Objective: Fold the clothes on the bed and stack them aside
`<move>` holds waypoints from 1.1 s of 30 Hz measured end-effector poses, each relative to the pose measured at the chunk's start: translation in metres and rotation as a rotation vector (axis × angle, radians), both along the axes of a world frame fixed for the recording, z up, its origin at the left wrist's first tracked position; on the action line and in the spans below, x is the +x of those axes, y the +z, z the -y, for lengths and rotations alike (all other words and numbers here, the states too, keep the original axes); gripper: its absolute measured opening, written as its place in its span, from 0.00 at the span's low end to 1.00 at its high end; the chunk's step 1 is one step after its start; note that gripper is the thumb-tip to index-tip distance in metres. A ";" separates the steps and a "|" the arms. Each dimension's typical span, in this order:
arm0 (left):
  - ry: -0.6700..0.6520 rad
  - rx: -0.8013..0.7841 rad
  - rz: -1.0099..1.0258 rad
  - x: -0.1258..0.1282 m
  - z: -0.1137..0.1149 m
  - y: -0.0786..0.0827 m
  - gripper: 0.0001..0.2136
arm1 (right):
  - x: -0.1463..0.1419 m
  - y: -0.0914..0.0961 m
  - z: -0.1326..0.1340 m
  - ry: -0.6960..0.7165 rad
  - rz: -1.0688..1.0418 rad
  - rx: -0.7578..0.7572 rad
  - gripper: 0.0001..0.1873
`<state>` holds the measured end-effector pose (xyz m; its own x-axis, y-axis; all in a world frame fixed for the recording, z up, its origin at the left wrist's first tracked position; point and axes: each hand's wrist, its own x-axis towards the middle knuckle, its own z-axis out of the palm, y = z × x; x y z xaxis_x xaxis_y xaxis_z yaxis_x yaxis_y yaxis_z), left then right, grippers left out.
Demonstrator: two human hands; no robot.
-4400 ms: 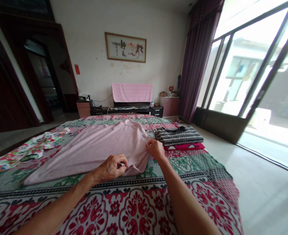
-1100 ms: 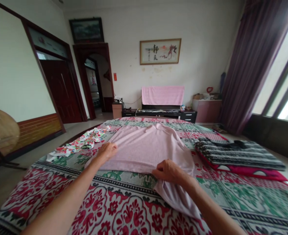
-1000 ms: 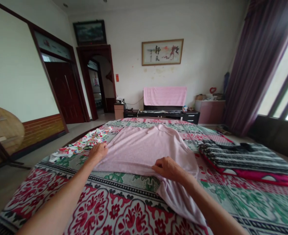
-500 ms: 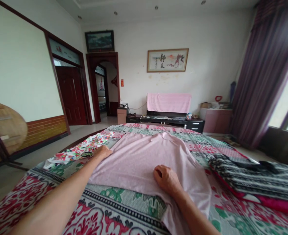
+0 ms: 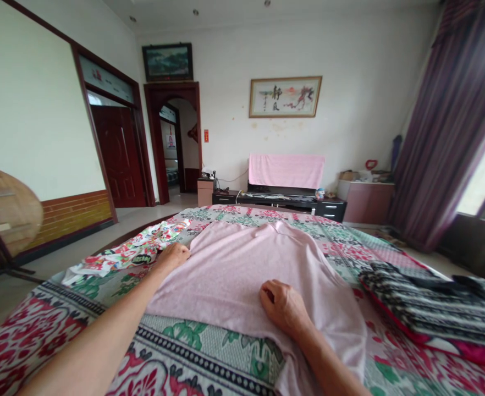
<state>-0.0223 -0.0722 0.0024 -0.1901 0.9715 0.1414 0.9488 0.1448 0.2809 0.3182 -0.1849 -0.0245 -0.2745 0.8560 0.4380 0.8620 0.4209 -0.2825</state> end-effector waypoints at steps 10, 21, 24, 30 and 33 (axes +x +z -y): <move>0.151 -0.155 0.015 -0.012 -0.052 0.005 0.17 | -0.002 0.002 0.001 -0.024 0.022 -0.008 0.15; 0.294 -0.111 0.075 -0.020 -0.045 0.003 0.19 | -0.002 0.002 0.004 -0.025 0.020 0.004 0.14; 0.279 -0.110 0.076 -0.018 -0.044 0.004 0.18 | -0.002 0.003 0.004 -0.021 0.017 0.000 0.14; 0.225 -0.050 0.098 -0.009 -0.049 0.010 0.14 | -0.003 0.002 0.003 -0.028 0.017 -0.013 0.15; 0.230 -0.020 0.114 -0.003 -0.057 0.009 0.15 | -0.003 0.002 0.003 -0.025 0.016 -0.007 0.14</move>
